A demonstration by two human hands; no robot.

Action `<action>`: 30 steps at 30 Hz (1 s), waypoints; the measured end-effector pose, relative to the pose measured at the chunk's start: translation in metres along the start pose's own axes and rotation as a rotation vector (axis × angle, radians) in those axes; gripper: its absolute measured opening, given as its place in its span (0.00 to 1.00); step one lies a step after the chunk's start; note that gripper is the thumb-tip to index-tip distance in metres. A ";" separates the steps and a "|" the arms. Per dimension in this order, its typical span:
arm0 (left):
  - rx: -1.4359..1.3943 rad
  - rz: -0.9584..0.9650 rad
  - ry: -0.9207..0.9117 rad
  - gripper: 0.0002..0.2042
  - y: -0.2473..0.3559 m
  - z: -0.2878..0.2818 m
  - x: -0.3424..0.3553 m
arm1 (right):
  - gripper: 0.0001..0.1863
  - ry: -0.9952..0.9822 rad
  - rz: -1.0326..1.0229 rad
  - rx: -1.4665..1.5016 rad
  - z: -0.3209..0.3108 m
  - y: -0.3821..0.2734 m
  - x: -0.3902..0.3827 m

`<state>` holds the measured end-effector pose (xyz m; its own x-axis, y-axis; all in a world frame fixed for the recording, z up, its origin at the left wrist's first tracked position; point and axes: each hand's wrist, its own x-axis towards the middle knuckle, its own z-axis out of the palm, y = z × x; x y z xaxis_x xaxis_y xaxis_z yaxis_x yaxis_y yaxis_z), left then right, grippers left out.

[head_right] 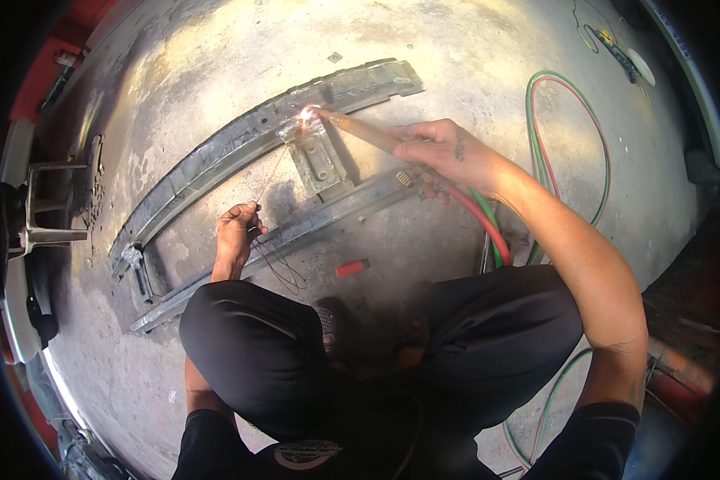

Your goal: The person sits on the floor and uses a welding torch to join two metal pieces. They feed a filler rod into the molten pool with their left hand while guiding the torch with their right hand, creating a continuous weld bead along the seam.

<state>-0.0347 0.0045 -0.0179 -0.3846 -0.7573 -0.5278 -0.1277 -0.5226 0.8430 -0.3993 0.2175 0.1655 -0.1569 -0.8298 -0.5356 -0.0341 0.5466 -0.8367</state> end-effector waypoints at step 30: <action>0.185 0.498 0.055 0.12 0.221 0.013 -0.027 | 0.37 0.097 -0.307 0.200 -0.007 -0.006 0.000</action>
<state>-0.0649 -0.0853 0.1836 -0.3914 -0.9183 -0.0596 -0.1027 -0.0208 0.9945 -0.4056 0.2148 0.1714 -0.2621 -0.9317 -0.2514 0.0983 0.2334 -0.9674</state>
